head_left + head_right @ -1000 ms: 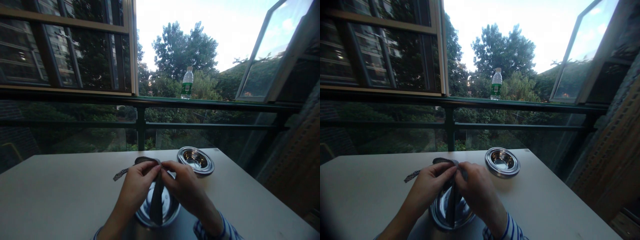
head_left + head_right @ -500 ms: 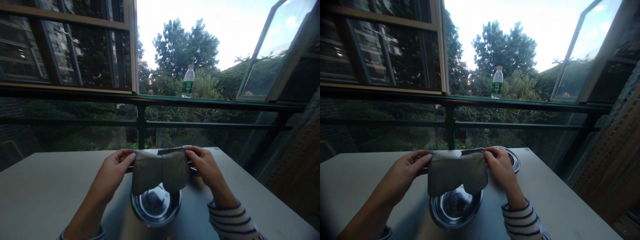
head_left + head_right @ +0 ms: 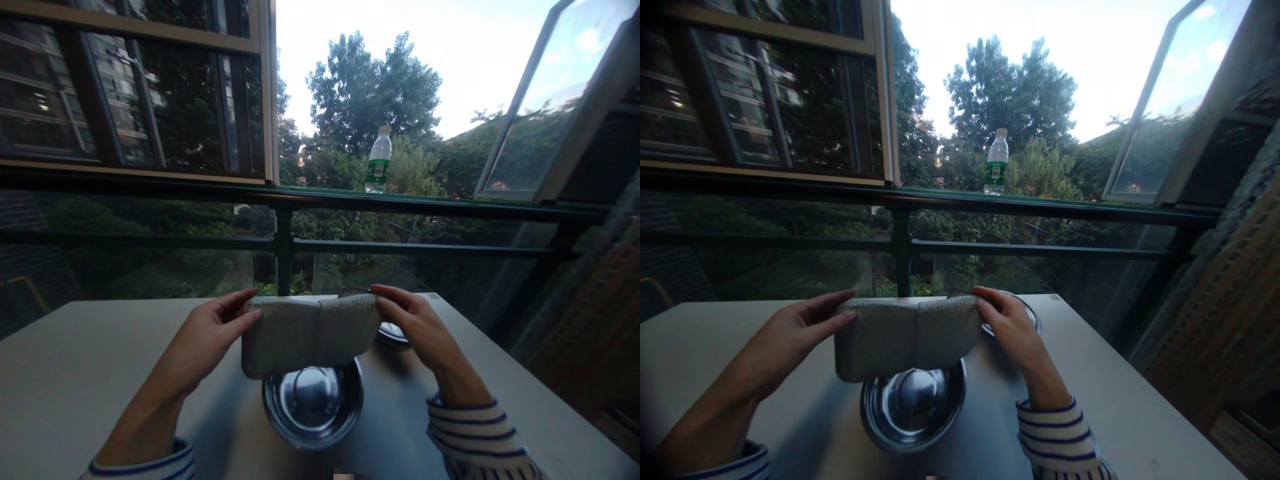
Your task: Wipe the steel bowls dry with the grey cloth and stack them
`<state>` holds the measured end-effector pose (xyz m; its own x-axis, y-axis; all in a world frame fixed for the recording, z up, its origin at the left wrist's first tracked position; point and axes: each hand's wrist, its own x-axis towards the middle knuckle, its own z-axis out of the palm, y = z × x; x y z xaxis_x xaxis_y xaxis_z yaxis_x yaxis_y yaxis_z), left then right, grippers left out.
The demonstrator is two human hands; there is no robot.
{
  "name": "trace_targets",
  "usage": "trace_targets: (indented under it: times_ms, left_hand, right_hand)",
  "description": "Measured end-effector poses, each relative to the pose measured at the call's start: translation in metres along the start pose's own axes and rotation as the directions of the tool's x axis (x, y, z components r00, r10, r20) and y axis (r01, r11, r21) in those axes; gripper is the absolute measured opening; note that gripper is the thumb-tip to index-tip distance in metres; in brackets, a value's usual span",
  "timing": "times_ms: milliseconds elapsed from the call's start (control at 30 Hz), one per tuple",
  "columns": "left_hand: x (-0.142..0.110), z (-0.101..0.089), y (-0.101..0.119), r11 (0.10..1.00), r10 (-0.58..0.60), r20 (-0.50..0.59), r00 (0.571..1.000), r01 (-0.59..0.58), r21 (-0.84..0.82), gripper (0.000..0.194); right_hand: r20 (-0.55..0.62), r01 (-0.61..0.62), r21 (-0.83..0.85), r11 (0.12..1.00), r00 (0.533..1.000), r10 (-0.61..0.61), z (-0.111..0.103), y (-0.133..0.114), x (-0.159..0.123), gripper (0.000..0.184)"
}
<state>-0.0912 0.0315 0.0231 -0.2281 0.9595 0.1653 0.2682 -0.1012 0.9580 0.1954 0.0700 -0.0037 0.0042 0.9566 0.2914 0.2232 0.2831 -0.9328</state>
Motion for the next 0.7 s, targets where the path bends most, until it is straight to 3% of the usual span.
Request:
trace_targets:
  times_ms: [100,267,367,467,700]
  left_hand:
    - [0.003,-0.004,-0.002,0.988,0.056,-0.041,0.998,-0.050,0.149,0.046]
    - [0.007,-0.011,-0.005,0.965,0.110,-0.105,0.988,-0.081,0.250,0.028]
    - [0.009,-0.008,-0.008,0.992,0.073,-0.117,0.990,-0.059,0.115,0.024]
    - [0.011,0.001,-0.015,0.995,-0.041,-0.071,0.997,0.034,-0.091,0.025]
    - [0.013,0.020,-0.022,0.988,-0.079,-0.119,0.990,0.062,-0.144,0.030]
  right_hand:
    - [0.050,0.047,-0.059,0.997,0.998,-0.044,-0.004,0.003,0.001,0.044]
    - [0.083,0.090,-0.128,0.988,0.993,-0.080,-0.012,0.000,0.002,0.024]
    - [0.060,0.095,-0.135,0.986,0.994,-0.088,-0.012,-0.001,0.002,0.018]
    - [0.007,0.067,-0.131,0.989,0.998,-0.067,-0.008,0.002,0.003,0.023]
    - [-0.035,0.022,-0.092,0.996,0.999,-0.025,0.012,0.007,0.004,0.025]
